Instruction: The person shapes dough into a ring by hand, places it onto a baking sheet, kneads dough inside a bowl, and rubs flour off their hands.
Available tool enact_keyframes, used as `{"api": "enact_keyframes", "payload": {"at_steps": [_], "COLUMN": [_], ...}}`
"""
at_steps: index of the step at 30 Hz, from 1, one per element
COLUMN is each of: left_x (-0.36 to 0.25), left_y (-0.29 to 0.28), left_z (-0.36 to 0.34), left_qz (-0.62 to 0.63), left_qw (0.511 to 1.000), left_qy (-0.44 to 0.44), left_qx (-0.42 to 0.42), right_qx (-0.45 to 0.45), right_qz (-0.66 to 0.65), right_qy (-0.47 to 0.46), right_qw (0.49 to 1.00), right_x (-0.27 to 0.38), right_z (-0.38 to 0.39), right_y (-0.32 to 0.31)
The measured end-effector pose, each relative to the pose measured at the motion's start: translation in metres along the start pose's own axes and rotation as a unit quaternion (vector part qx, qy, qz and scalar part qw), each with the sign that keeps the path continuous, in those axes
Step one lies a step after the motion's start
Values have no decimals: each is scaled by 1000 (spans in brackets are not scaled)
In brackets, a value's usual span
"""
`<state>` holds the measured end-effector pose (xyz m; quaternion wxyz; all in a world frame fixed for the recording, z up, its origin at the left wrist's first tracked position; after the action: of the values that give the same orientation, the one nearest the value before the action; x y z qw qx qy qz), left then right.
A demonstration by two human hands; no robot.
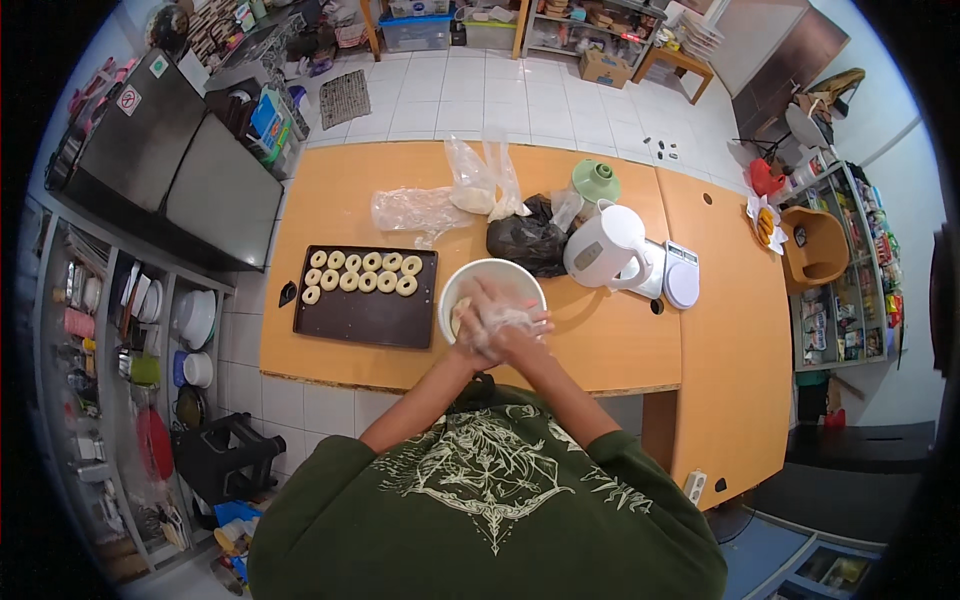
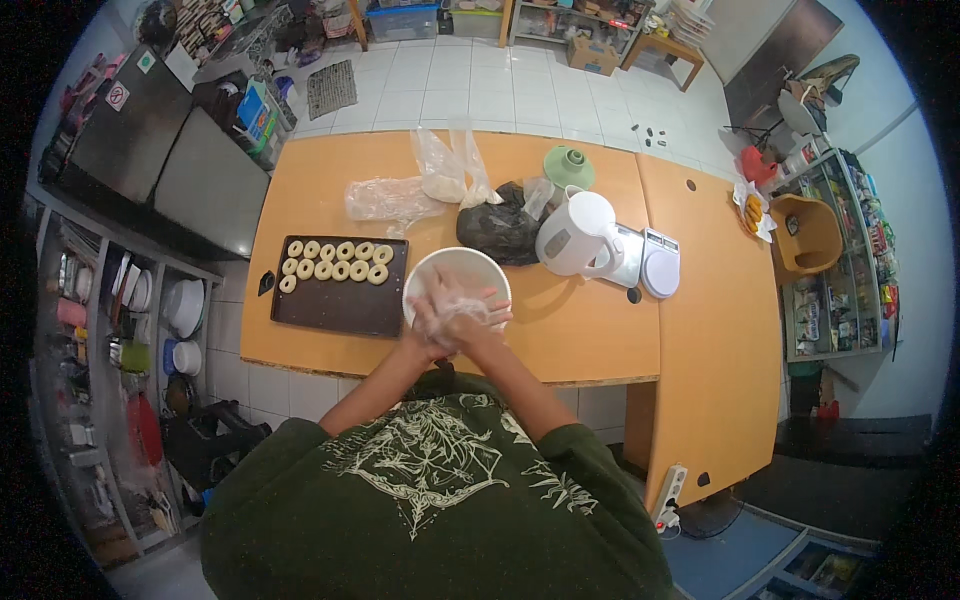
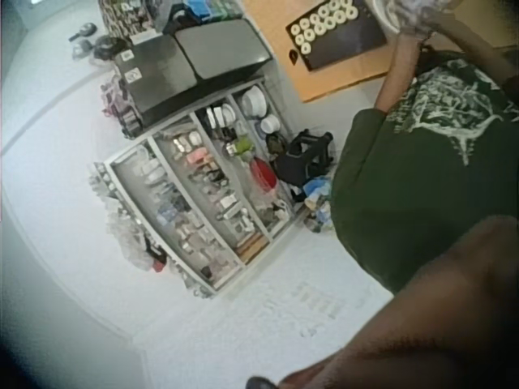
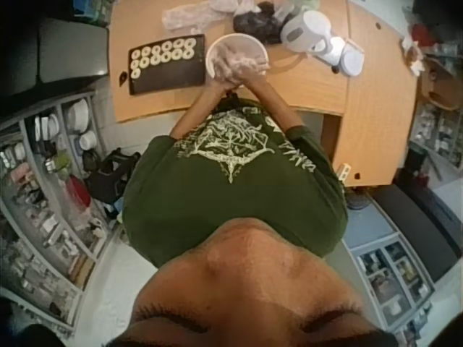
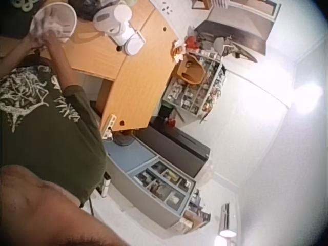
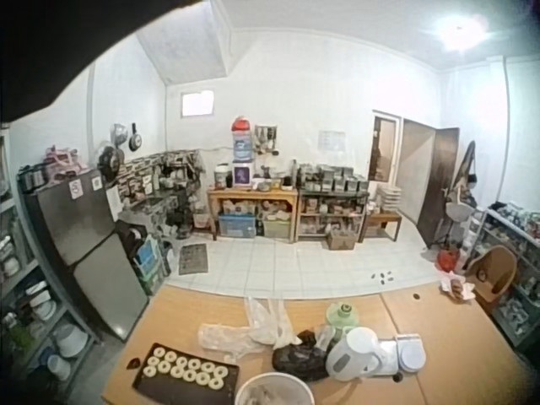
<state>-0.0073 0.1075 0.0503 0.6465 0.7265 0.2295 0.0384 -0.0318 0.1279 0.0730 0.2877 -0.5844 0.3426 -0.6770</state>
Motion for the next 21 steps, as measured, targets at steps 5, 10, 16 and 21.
{"api": "enact_keyframes", "payload": {"at_steps": [5,10,16,21], "left_x": [-27,7,-30,-6], "left_y": [-31,-42,-27,-66], "left_z": [4,-1,-3,12], "left_qz": [12,96,43,22], "left_qw": [994,993,994,981], "left_qy": [-12,1,7,-21], "left_qx": [-104,-65,-102,-193], "right_qx": [-27,-30,-56,-88], "right_qz": [71,129,69,198], "right_qy": [-183,-35,-166,-44], "right_qw": [980,991,982,975], "right_x": [33,-14,22,-7], "right_z": [18,-6,22,6], "right_y": [1,-1,8,-3]}}
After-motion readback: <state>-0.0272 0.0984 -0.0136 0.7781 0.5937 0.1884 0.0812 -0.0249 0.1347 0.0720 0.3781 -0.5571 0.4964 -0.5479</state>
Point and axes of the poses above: each hand's wrist, its own z-axis away from the middle knuckle, its own y-axis out of the palm, x = y × z, the point moved 9 cm from there along -z, towards the middle knuckle, and after that the axes turned 4 degrees about x, right-handed, at the moved point
